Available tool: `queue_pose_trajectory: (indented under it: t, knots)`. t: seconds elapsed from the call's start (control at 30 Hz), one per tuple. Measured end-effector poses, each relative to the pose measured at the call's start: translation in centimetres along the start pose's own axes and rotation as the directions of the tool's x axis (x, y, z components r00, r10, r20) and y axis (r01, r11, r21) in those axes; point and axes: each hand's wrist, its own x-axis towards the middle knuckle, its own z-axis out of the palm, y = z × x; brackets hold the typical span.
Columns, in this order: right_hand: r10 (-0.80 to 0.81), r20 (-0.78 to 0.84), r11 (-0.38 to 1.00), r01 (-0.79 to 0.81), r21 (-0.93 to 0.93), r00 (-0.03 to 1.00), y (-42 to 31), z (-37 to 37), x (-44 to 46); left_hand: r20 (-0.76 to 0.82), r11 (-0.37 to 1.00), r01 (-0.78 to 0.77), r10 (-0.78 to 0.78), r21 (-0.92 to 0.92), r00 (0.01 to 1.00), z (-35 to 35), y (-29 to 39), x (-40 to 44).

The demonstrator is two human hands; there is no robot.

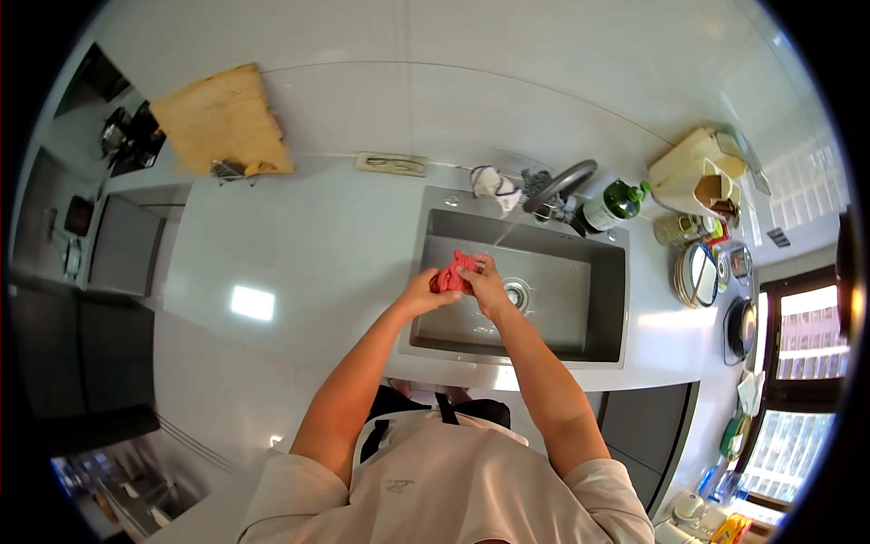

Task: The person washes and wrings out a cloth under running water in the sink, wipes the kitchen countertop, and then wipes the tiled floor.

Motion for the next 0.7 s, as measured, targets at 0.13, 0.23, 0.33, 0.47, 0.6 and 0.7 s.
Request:
queue_pose_trajectory:
  t: [0.13,0.23,0.33,0.47,0.6,0.7]
  knots:
    - [-0.093,0.144,0.994,0.1,-0.035,0.985,2.0,5.5,1.5,-0.085,0.884,0.23,-0.288,-0.408,0.954,-4.5,-2.4,-4.0]
    - [-0.141,0.196,0.954,0.186,-0.234,0.97,3.0,9.9,1.9,-0.262,0.855,0.218,-0.371,-0.471,0.891,-7.8,-4.5,-6.3]
    - [-0.181,0.151,0.927,0.22,-0.305,0.972,4.7,14.5,2.7,-0.327,0.796,0.181,-0.429,-0.577,0.842,-10.6,-6.2,-7.8]
    - [-0.206,0.137,0.889,0.244,-0.389,0.969,6.5,18.2,3.9,-0.414,0.836,0.188,-0.435,-0.516,0.799,-13.4,-7.3,-8.9]
    - [-0.283,0.098,0.762,0.286,-0.581,0.954,7.5,19.2,4.0,-0.56,0.949,0.217,-0.312,-0.231,0.767,-14.3,-8.3,-8.7]
    - [-0.316,0.081,0.749,0.301,-0.59,0.945,7.9,18.3,4.3,-0.691,0.958,0.223,-0.037,0.181,0.722,-14.1,-8.7,-8.2]
